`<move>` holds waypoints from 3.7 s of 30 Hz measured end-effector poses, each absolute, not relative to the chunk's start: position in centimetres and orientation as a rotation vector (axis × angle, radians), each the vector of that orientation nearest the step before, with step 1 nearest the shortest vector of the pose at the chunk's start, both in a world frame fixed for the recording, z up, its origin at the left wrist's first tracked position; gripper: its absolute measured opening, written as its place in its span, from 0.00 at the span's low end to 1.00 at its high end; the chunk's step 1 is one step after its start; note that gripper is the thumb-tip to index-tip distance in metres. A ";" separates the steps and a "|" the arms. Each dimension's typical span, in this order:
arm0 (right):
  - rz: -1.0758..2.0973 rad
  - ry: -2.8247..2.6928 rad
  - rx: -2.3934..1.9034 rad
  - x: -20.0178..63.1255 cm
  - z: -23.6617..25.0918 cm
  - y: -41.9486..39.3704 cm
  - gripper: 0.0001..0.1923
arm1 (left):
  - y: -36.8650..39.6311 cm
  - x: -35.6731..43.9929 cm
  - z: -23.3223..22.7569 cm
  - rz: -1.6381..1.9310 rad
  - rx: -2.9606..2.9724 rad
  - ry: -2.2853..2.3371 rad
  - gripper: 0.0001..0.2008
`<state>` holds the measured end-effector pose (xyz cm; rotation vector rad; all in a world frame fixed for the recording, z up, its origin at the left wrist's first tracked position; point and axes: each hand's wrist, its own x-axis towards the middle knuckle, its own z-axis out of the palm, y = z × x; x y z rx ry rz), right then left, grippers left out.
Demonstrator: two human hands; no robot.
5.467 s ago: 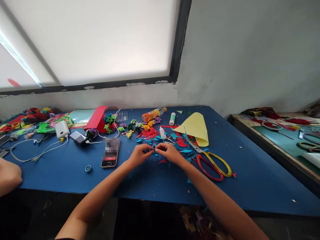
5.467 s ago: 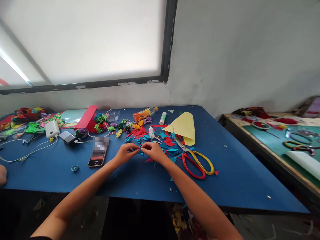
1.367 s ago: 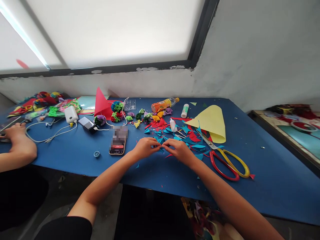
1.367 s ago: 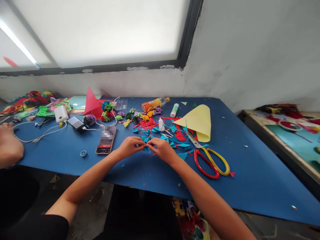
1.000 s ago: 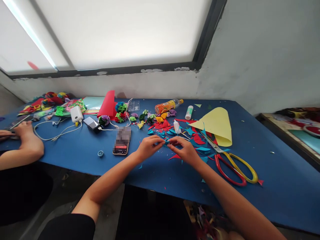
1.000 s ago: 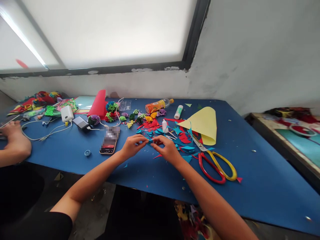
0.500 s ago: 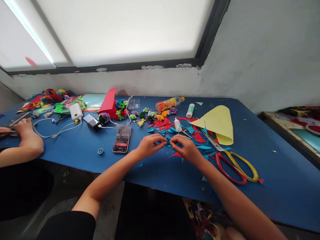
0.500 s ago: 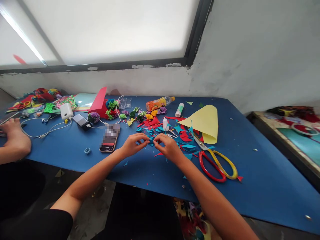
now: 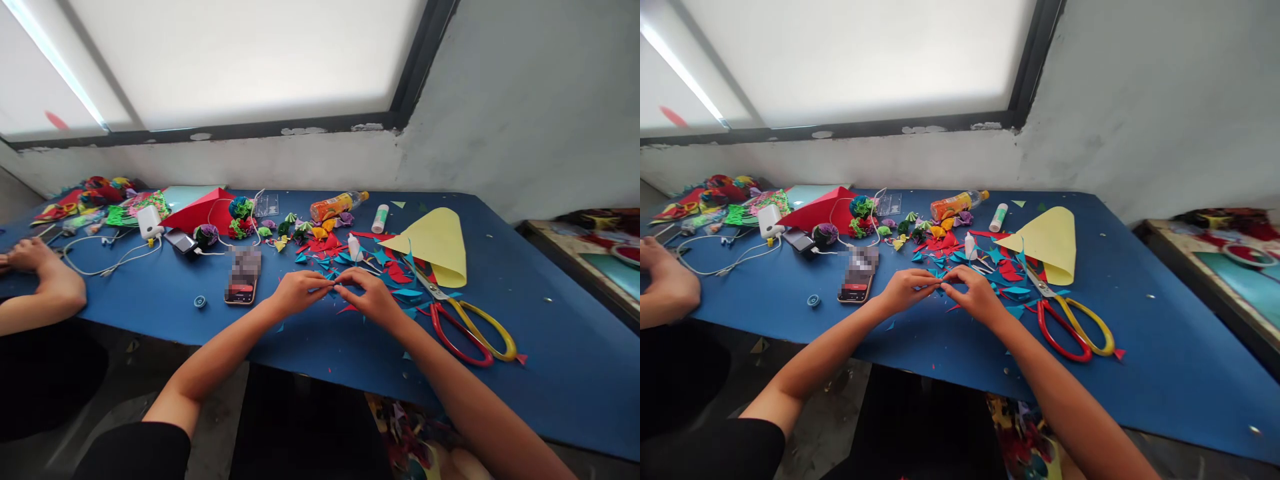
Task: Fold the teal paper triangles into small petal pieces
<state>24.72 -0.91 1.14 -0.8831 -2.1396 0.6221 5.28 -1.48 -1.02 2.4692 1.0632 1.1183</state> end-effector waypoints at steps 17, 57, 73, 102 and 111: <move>0.420 -2.222 -0.884 25.2 1.0 -0.5 0.06 | -1.2 5.2 -1.1 0.977 2.474 0.875 0.13; 0.375 -2.158 -0.849 24.7 1.2 -1.1 0.05 | -1.3 5.3 -0.9 1.002 2.166 1.072 0.10; 0.409 -2.228 -0.804 24.5 1.2 -1.3 0.05 | -1.6 5.7 -1.7 1.102 2.156 1.148 0.06; 0.522 -2.328 -0.649 24.7 0.7 -1.0 0.08 | -1.5 5.8 -1.0 0.925 1.943 1.138 0.06; 0.514 -2.275 -0.643 24.2 0.8 -1.4 0.10 | -1.6 6.0 -1.8 0.954 1.964 1.146 0.12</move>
